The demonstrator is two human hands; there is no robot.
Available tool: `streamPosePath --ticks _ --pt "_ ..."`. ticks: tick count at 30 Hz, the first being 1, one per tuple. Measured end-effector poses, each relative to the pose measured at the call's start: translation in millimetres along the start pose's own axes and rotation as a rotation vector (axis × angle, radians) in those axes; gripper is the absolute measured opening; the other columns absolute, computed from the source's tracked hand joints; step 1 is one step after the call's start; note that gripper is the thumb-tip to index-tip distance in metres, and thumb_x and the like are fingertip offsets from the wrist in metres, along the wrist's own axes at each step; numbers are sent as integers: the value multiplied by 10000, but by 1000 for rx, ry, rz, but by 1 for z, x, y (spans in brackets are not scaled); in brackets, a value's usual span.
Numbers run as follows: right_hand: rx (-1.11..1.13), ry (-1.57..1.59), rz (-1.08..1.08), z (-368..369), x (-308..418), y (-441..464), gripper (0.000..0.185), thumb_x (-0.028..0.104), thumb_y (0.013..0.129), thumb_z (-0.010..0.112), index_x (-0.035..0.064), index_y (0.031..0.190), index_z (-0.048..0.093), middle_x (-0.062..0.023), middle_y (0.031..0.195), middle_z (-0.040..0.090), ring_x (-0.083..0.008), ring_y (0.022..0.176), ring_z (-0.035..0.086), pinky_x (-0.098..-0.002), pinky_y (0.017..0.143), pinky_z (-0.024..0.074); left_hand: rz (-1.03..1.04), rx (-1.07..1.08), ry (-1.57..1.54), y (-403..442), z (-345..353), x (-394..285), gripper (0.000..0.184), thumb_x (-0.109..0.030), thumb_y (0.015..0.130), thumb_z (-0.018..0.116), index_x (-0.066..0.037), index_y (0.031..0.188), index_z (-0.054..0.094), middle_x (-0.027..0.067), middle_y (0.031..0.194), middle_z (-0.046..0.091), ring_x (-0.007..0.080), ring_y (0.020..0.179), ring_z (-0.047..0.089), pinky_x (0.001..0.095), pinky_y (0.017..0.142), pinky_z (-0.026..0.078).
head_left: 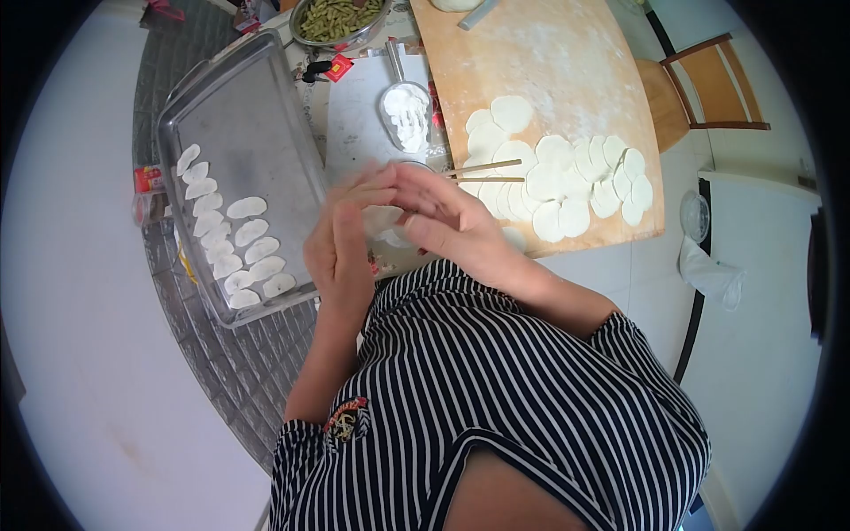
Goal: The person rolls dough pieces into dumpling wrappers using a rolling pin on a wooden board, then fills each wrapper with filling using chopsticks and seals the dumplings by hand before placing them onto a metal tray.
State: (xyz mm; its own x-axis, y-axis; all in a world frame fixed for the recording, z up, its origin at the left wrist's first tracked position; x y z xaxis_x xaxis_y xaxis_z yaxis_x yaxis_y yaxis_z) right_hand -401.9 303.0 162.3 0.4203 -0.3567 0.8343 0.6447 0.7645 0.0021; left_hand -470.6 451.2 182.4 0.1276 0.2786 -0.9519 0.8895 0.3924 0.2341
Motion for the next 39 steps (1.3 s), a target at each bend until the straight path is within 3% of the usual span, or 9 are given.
streamPosePath --ticks 1,3,7,10,16,18,24,34,39 --pt "37 108 67 2 3 -1 574 122 1012 608 11 1520 364 -119 1472 490 -182 1289 530 -300 1024 470 0 -1 0 3 -3 0 444 -283 1085 400 34 1053 710 183 1146 705 301 1193 621 372 1012 470" --pt "40 102 125 4 5 -3 550 95 992 634 6 1487 412 -105 1412 537 -152 1205 572 -280 972 494 89 204 95 6 -6 -3 443 -306 1073 430 34 1230 666 211 1358 612 314 1434 412 419 1158 337" --pt "-32 -11 171 3 -4 -2 422 69 963 672 6 1366 562 -54 1225 637 -74 981 635 -230 823 535 28 272 22 5 -2 -7 457 -279 1040 529 19 1385 563 201 1469 520 309 1476 341 404 1167 330" --pt "-107 -142 160 1 3 -3 348 51 953 674 22 1296 626 -36 1171 645 -82 982 635 -235 822 535 -241 172 -360 0 2 -12 577 -210 958 681 10 1454 484 176 1524 464 290 1451 377 388 1159 344" --pt "-195 -261 62 2 4 0 288 28 921 689 40 1208 689 -42 1135 663 -87 977 638 -236 829 527 -404 161 -273 -10 -11 7 547 -69 856 777 9 1355 567 104 1364 582 201 1278 525 330 1072 417" --pt "-180 -277 48 -1 0 -1 287 22 917 690 41 1203 693 -48 1153 657 -88 979 637 -235 833 525 -386 100 -179 -12 -8 6 402 -46 872 759 -7 1255 641 61 1249 623 138 1100 603 273 936 485" --pt "-165 -301 59 4 -1 1 265 51 939 684 43 1204 687 -44 1151 661 -80 992 630 -234 848 524 -478 -36 -163 -18 -7 3 252 -58 908 735 -26 1156 701 7 1035 688 38 853 604 185 712 492" --pt "-295 -276 138 31 -16 14 209 78 966 670 -35 1142 674 -69 964 715 -110 846 681 -238 793 556 -458 65 -184 -6 -55 14 187 -33 902 720 10 1084 722 51 979 724 98 846 652 237 785 511" --pt "-335 -198 208 42 -22 26 189 79 975 658 -28 1129 683 -70 972 714 -115 843 685 -240 775 558 -673 80 -328 6 -87 17 240 -75 937 674 71 1125 709 120 1004 732 152 851 683 260 797 536"
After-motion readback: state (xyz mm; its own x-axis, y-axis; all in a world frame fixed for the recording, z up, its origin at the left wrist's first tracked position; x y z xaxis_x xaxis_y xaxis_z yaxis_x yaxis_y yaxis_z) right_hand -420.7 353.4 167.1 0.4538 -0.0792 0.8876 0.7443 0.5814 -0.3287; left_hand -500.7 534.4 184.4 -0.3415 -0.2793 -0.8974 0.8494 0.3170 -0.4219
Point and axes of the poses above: each hand's wrist, its own y-axis towards the middle knuckle, its own z-axis out of the palm, x = y × z, the point moved 1 cm from there along y, towards the middle knuckle
